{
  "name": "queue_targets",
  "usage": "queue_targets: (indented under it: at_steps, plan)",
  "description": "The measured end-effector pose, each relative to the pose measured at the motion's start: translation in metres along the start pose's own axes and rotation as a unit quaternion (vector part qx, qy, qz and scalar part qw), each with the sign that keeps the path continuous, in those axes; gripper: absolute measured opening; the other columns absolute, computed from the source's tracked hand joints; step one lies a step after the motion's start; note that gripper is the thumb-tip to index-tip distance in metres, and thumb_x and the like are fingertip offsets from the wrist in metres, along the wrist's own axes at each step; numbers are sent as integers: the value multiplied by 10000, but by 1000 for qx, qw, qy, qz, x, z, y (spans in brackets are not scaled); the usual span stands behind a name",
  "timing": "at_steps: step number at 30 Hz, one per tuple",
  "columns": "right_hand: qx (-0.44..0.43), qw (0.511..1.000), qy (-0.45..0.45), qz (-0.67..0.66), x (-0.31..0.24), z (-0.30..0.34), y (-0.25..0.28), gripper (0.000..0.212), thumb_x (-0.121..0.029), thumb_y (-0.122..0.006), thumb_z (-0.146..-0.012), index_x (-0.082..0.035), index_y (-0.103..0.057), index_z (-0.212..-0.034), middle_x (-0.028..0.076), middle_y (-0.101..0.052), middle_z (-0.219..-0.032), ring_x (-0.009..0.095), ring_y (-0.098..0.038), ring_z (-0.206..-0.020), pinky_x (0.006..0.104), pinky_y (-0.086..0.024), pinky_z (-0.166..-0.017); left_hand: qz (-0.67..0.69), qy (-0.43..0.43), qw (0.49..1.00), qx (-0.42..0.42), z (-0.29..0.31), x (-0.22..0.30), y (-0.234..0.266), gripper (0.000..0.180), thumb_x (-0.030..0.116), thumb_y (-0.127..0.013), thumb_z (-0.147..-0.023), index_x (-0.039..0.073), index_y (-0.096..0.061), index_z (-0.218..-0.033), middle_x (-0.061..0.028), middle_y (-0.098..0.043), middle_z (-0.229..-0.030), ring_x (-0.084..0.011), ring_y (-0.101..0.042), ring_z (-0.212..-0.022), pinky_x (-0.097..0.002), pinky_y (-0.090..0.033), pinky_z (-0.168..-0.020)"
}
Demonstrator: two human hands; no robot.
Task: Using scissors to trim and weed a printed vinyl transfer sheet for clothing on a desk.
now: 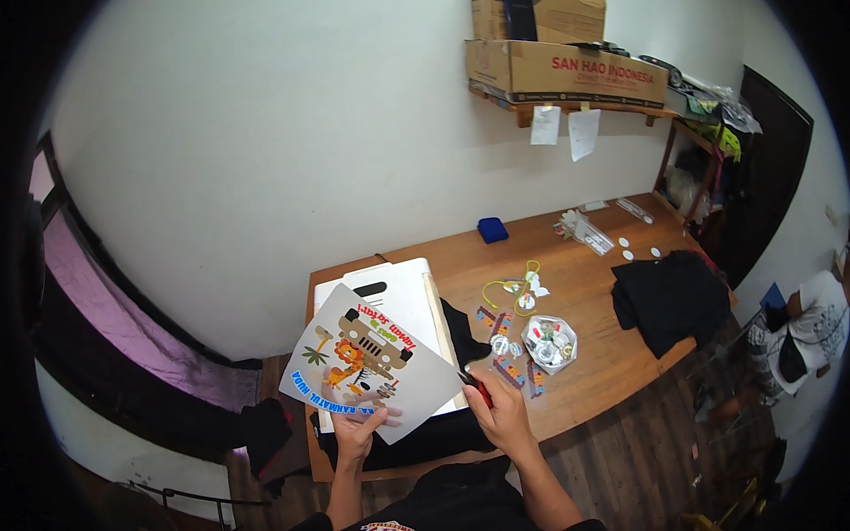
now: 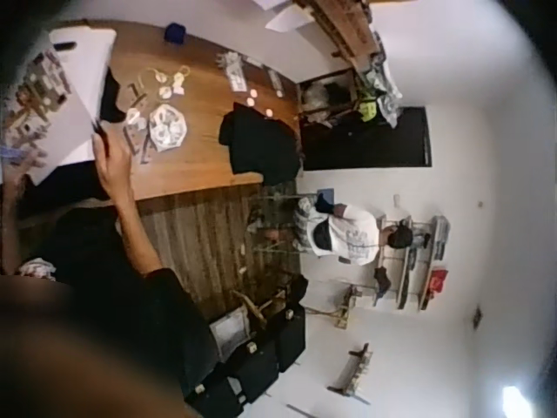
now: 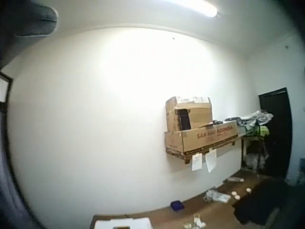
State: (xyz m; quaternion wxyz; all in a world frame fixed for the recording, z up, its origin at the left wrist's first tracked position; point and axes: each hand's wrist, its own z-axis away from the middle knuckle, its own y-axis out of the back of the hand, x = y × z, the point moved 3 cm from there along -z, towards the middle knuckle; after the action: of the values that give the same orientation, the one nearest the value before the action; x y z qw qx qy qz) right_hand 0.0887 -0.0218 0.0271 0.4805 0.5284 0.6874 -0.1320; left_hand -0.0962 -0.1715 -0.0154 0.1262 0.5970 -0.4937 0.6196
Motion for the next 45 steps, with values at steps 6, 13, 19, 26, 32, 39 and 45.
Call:
queue_targets:
  at_steps: [6,13,19,26,32,39,45]
  plan:
    - [3,1000,-16,16,23,-2,31,224,-109,-609,-853,38,-569,-1017,197,-617,-862,325,-624,-757,332,-482,-667,16,-3,1000,-16,-13,-33,-26,959,-166,-566,-766,215,20,-1424,-247,-556,-1012,-372,-653,-795,-443,-597,-628]
    - [9,999,-35,6,36,-7,47,223,-112,-603,-862,37,-568,-1024,199,-620,-887,321,-627,-770,324,-482,-680,-7,-3,1000,-28,-25,-35,-43,963,-155,-573,-768,209,27,-1427,-241,-559,-996,-368,-655,-785,-444,-594,-623]
    - [16,1000,-16,4,36,1,64,230,-108,-601,-864,38,-563,-1036,193,-624,-898,296,-630,-787,313,-481,-698,-17,2,999,-41,-16,-46,-56,962,-155,-575,-768,209,24,-1428,-252,-552,-990,-369,-655,-790,-437,-595,-624]
    - [8,999,-39,-14,39,20,86,259,-116,-609,-860,36,-552,-1062,191,-622,-923,293,-626,-809,311,-481,-719,-19,-5,999,-37,-3,-47,-73,973,-158,-575,-765,210,35,-1428,-249,-550,-987,-370,-655,-791,-439,-595,-624]
    - [8,1000,-23,-1,33,24,97,285,-135,-620,-856,34,-555,-1076,187,-620,-965,299,-624,-848,318,-481,-742,-25,5,999,-33,0,-46,-85,982,-162,-576,-756,211,40,-1424,-247,-553,-979,-368,-657,-774,-435,-596,-609]
    - [20,1000,-7,-9,36,26,115,283,-137,-624,-855,34,-565,-1072,198,-625,-915,309,-630,-806,322,-487,-705,-22,1,999,-46,1,-50,-104,974,-161,-576,-755,195,37,-1424,-240,-565,-978,-366,-657,-772,-428,-598,-593]
    - [26,1000,-3,-14,43,22,115,276,-137,-625,-856,33,-570,-1066,200,-624,-906,308,-630,-792,323,-487,-694,-23,-1,999,-40,-2,-55,-105,965,-163,-575,-753,170,34,-1423,-234,-577,-989,-359,-659,-771,-420,-598,-584]
